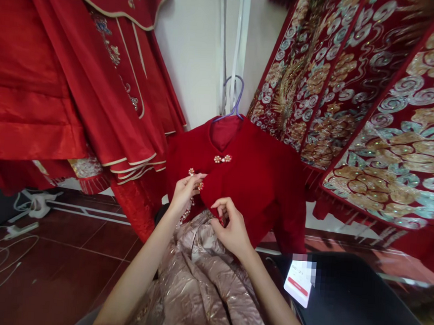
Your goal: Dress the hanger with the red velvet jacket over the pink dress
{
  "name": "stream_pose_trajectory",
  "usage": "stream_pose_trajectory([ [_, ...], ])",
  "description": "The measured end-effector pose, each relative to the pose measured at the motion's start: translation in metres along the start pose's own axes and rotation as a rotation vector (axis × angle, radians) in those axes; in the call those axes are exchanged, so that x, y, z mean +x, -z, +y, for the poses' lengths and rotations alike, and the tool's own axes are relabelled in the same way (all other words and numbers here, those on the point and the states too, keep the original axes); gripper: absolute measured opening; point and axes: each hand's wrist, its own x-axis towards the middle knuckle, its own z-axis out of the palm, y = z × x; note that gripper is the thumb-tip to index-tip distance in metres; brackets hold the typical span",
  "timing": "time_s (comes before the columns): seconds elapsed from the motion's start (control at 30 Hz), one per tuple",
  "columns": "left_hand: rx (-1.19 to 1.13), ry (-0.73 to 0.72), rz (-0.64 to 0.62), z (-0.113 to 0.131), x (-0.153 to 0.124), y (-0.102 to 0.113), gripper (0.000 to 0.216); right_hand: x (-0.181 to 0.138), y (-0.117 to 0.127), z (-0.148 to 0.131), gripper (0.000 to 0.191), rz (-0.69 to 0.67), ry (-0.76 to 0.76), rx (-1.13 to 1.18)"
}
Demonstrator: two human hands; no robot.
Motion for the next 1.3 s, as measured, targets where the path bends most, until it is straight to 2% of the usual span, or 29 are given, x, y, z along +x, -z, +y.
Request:
stream_pose_trajectory([
  [0.1, 0.281, -0.263, -0.128, 0.019, 0.003, -0.013, 0.027, 0.002, 0.016, -0.011, 0.024, -0.137, 0.004, -0.026],
  [0.2, 0.623, -0.525, -0.239, 0.037, 0.008, -0.027, 0.034, 0.002, 0.034, -0.023, 0.022, -0.261, 0.02, -0.07],
  [0.3, 0.99, -0.639, -0.251, 0.052, 0.018, -0.036, 0.034, 0.001, 0.046, -0.031, 0.02, -0.281, 0.027, -0.095],
  [0.37, 1.141, -0.693, -0.287, 0.061, 0.026, -0.038, 0.027, 0.0, 0.05, -0.034, 0.02, -0.276, 0.027, -0.107],
  [0.47, 1.184, -0.796, -0.397, 0.073, 0.039, -0.038, 0.02, 0.0, 0.053, -0.036, 0.02, -0.299, 0.042, -0.121],
  [0.57, 1.114, -0.87, -0.465, 0.079, 0.046, -0.036, 0.012, 0.0, 0.053, -0.037, 0.014, -0.344, 0.035, -0.131],
  [0.67, 1.031, -0.87, -0.51, 0.08, 0.048, -0.037, 0.006, -0.001, 0.051, -0.037, 0.009, -0.372, -0.013, -0.119],
  [0.77, 1.003, -0.817, -0.538, 0.078, 0.045, -0.039, 0.007, -0.002, 0.052, -0.033, 0.014, -0.356, -0.024, -0.115],
  [0.83, 0.964, -0.778, -0.533, 0.078, 0.043, -0.04, 0.008, 0.002, 0.055, -0.028, 0.016, -0.3, -0.009, -0.14],
  [0.9, 0.895, -0.74, -0.506, 0.077, 0.042, -0.04, 0.006, 0.014, 0.059, -0.025, 0.015, -0.176, 0.026, -0.179],
  [1.0, 0.746, -0.642, -0.438, 0.076, 0.042, -0.039, 0.005, 0.049, 0.06, -0.024, 0.018, 0.176, 0.129, -0.264],
  [1.1, 0.672, -0.587, -0.361, 0.074, 0.044, -0.038, 0.01, 0.097, 0.052, -0.031, 0.033, 0.565, 0.227, -0.45],
  [1.2, 0.888, -0.719, -0.211, 0.07, 0.048, -0.037, 0.031, 0.136, 0.037, -0.035, 0.065, 0.696, 0.239, -0.659],
  [1.3, 1.164, -0.795, -0.002, 0.066, 0.051, -0.03, 0.049, 0.149, 0.03, -0.03, 0.078, 0.677, 0.209, -0.811],
])
